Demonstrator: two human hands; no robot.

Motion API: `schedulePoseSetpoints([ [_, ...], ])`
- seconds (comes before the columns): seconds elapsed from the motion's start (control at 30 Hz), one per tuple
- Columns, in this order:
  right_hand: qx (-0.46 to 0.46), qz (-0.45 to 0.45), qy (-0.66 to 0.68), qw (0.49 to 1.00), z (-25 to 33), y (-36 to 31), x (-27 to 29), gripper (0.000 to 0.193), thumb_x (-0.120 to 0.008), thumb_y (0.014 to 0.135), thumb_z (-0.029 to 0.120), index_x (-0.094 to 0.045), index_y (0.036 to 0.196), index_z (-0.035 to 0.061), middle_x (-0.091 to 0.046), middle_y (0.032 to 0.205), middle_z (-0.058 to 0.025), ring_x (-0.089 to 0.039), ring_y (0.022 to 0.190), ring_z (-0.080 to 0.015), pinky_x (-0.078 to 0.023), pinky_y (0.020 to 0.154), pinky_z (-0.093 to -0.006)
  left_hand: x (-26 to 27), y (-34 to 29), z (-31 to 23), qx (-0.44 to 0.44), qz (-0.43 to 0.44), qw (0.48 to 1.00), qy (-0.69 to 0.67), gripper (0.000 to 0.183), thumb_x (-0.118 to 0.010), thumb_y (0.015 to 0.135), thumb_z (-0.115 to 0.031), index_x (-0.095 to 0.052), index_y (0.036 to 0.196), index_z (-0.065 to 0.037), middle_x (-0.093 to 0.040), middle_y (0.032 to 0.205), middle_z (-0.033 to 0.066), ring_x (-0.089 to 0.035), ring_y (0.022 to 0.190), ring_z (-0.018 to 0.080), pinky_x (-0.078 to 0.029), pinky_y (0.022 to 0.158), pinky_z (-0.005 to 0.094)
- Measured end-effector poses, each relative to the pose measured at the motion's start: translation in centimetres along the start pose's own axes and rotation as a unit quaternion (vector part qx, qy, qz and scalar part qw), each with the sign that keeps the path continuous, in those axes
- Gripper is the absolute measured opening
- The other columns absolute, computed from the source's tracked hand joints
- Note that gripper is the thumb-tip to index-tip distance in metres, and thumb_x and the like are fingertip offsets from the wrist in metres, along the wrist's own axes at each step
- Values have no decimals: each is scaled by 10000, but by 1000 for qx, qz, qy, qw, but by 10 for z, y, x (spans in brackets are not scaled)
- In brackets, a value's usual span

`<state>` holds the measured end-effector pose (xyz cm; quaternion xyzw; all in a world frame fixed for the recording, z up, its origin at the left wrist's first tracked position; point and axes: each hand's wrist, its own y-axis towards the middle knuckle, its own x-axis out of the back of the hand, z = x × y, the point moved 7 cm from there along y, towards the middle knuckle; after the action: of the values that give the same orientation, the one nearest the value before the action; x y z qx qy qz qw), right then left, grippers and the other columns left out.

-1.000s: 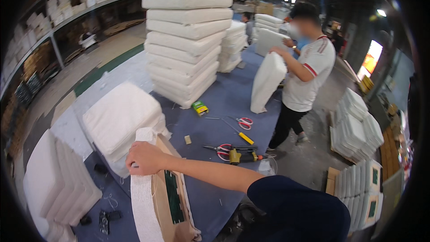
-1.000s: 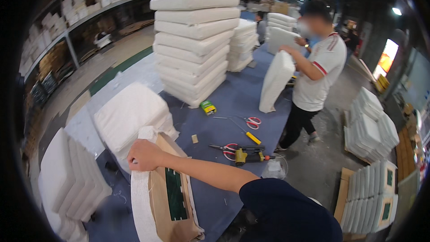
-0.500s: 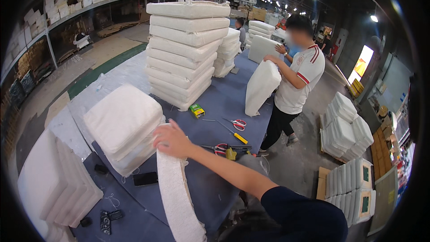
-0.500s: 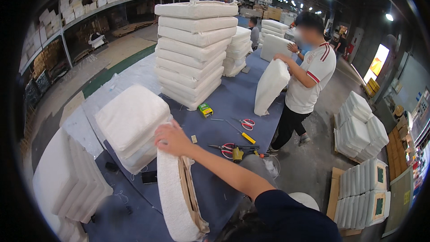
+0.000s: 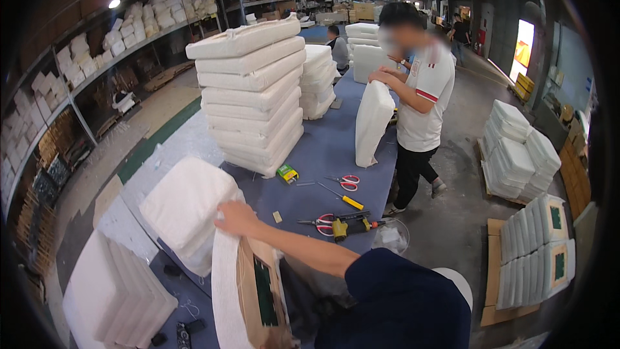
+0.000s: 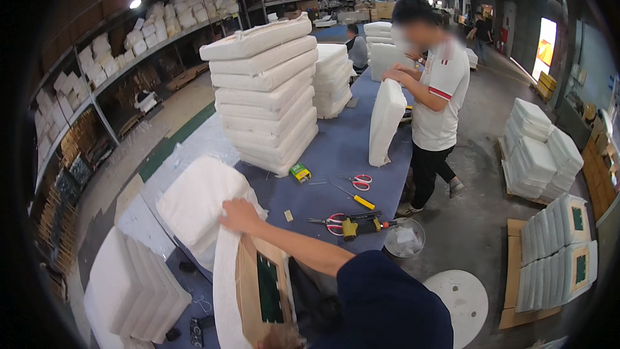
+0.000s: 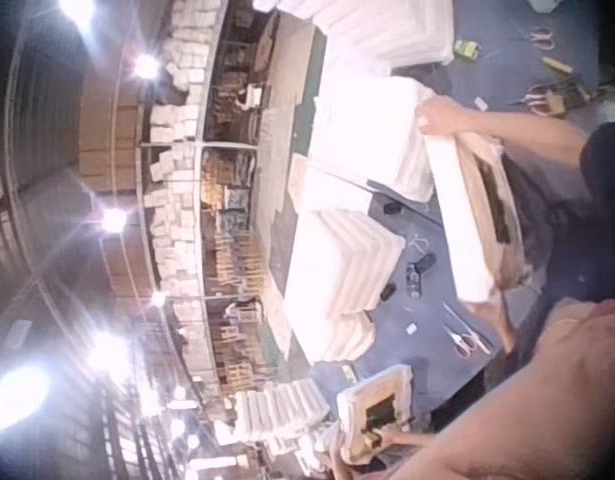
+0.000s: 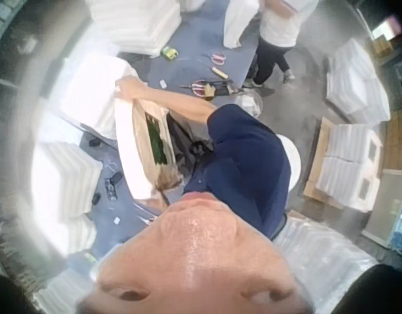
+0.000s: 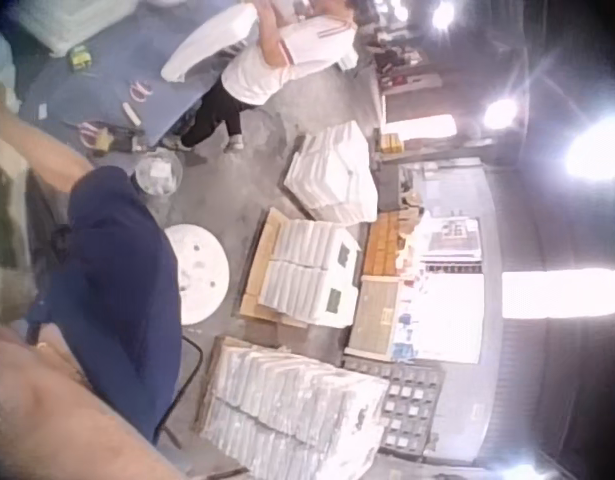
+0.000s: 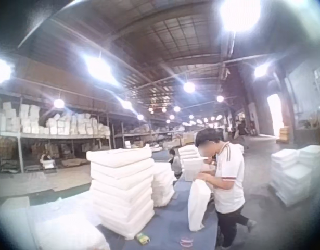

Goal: The person wraps white fabric around rectangular cushion frames and secures it with a staple gun. They repeatedly fold the fabric edges, align the material, and apply staples along the sides. The finished units are stacked on the table.

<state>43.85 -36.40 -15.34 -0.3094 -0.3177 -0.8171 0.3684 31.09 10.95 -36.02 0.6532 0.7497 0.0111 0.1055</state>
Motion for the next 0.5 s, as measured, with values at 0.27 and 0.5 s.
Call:
schedulePoseSetpoints([
  [0.27, 418, 20, 37, 908, 43, -84, -11, 660, -752, 869, 534, -655, 1340, 81, -652, 1334, -134, -537, 1351, -339, -310, 1227, -581, -104, -10, -241, -234, 158, 744, 606, 918, -742, 888, -623, -530, 1510, 18, -641, 1382, 254, -596, 1290, 425, -453, 1114, 537],
  [0.5, 616, 226, 50, 754, 85, -114, 19, 898, -934, 617, 502, -607, 1315, 42, -658, 1305, -103, -580, 1225, -327, -388, 1144, -522, -267, 7, -221, -195, 182, 790, 551, 990, -940, 674, -209, -437, 1485, 53, -570, 1404, 231, -535, 1317, 395, -388, 1141, 502],
])
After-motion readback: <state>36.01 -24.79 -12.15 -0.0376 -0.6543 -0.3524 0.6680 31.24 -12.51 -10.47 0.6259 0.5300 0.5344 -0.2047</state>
